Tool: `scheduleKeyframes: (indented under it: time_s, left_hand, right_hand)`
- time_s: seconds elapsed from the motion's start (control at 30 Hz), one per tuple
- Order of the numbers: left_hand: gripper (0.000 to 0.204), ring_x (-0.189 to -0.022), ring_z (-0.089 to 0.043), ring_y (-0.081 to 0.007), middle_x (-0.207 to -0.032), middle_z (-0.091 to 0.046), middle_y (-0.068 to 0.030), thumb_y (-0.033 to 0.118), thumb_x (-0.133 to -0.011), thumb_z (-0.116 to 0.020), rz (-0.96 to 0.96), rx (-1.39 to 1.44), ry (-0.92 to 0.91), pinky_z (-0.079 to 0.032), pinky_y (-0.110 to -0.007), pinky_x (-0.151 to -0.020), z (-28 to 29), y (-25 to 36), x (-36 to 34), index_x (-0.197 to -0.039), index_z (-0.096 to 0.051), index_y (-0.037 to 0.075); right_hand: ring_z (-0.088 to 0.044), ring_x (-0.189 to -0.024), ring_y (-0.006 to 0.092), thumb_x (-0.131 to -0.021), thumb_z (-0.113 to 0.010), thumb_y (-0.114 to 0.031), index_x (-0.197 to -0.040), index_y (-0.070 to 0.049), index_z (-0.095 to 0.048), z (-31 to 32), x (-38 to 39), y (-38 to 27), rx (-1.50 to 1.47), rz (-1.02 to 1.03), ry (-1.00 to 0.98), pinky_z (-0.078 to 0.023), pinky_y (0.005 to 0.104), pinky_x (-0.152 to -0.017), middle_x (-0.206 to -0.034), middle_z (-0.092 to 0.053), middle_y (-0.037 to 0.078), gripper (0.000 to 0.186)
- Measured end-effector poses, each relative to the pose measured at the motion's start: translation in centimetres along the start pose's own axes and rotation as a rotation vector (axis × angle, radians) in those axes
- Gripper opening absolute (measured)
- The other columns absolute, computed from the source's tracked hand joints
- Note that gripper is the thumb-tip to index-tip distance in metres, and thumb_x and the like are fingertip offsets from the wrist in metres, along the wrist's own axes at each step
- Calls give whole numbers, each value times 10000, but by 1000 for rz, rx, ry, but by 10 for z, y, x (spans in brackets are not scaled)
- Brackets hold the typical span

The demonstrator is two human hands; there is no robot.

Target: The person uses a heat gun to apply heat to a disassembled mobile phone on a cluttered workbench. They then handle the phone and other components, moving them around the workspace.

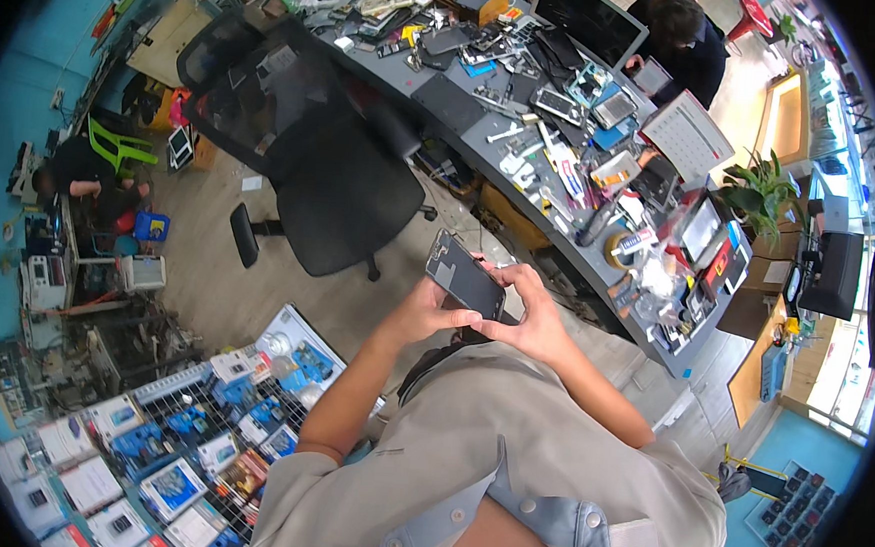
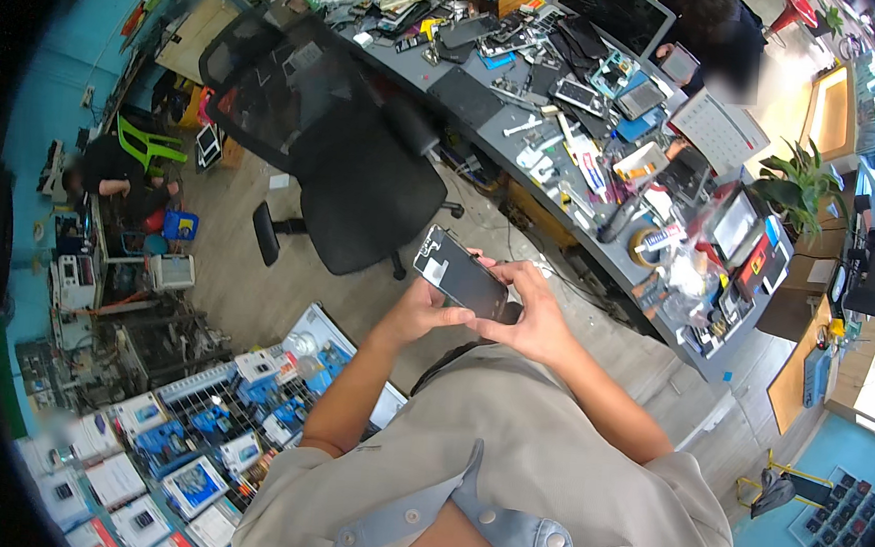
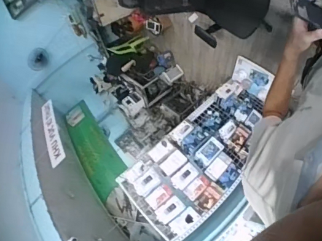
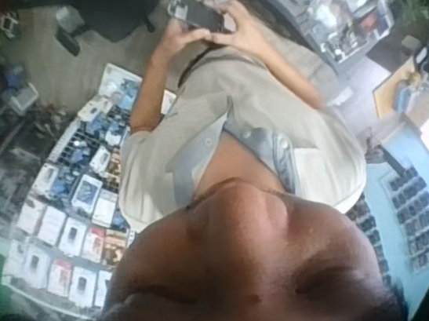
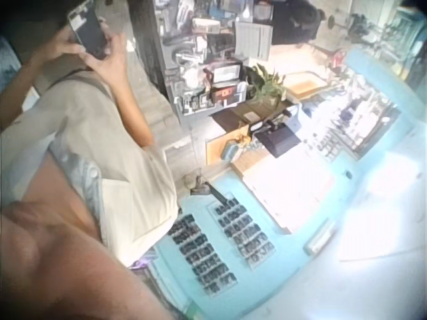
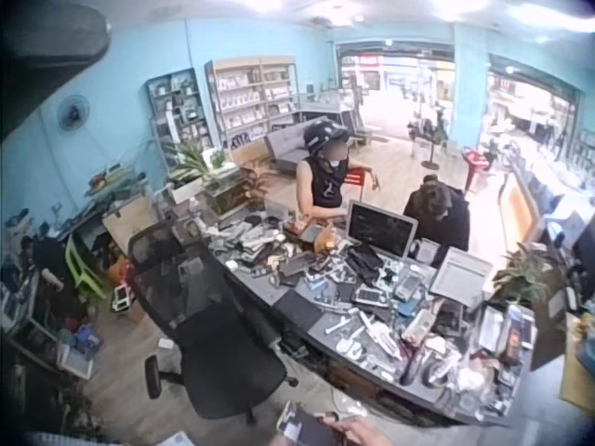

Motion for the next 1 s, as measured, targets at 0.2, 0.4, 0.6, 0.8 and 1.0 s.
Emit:
scheduleKeyframes:
  time_s: [0.2, 0.4, 0.6, 0.8, 1.0]
  left_hand:
    - [941, -1628, -417, -288, -1697, -496, -152, 124, -950, -841, 14, 46, 177, -318, -475, -1342, 86, -1, -52, -1733, -333, -4]
    - [800, -1565, -488, -329, -1627, -578, -183, 211, -988, -831, 293, -515, 253, -381, -516, -1291, 216, -30, -110, -1686, -465, 79]
    - [1005, -1674, -277, -477, -1791, -338, -231, 237, -862, -904, 48, -1686, -379, -248, -639, -1364, 328, -48, -207, -1733, -408, 162]
    - [1046, -1645, -325, -488, -1779, -349, -204, 157, -858, -825, -178, -1931, -1016, -278, -629, -1358, 419, -71, -313, -1777, -359, 337]
    - [759, -1460, -604, -408, -1563, -635, -190, 456, -914, -814, 467, -1760, -1123, -493, -543, -1221, 453, -111, -364, -1596, -561, 241]
  right_hand:
    - [-638, -1247, 378, -757, -993, -382, -1305, -3, -698, -7, -112, 31, 112, 1, 59, -519, 476, -1097, -1277, -670, 176, 728]
    - [-615, -1183, 412, -707, -970, -438, -1304, 12, -696, -9, -212, 92, 361, -113, 234, -512, 493, -1078, -1228, -640, 185, 796]
    - [-584, -1202, 422, -730, -937, -408, -1342, 24, -671, -17, -316, 149, 603, -102, 290, -475, 524, -1096, -1247, -611, 193, 796]
    - [-585, -1249, 397, -742, -941, -369, -1390, 45, -645, -38, -373, 199, 644, -128, 264, -369, 589, -1296, -1281, -605, 184, 824]
    - [-581, -1316, 390, -785, -924, -351, -1433, 43, -633, -45, -378, 223, 605, -177, 293, -336, 591, -1332, -1346, -609, 176, 813]
Point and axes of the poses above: each hand's wrist, its own x-axis away from the middle knuckle, its own z-axis out of the back of the hand, y = z × x, the point moved 4 cm from there along -x, towards the middle knuckle
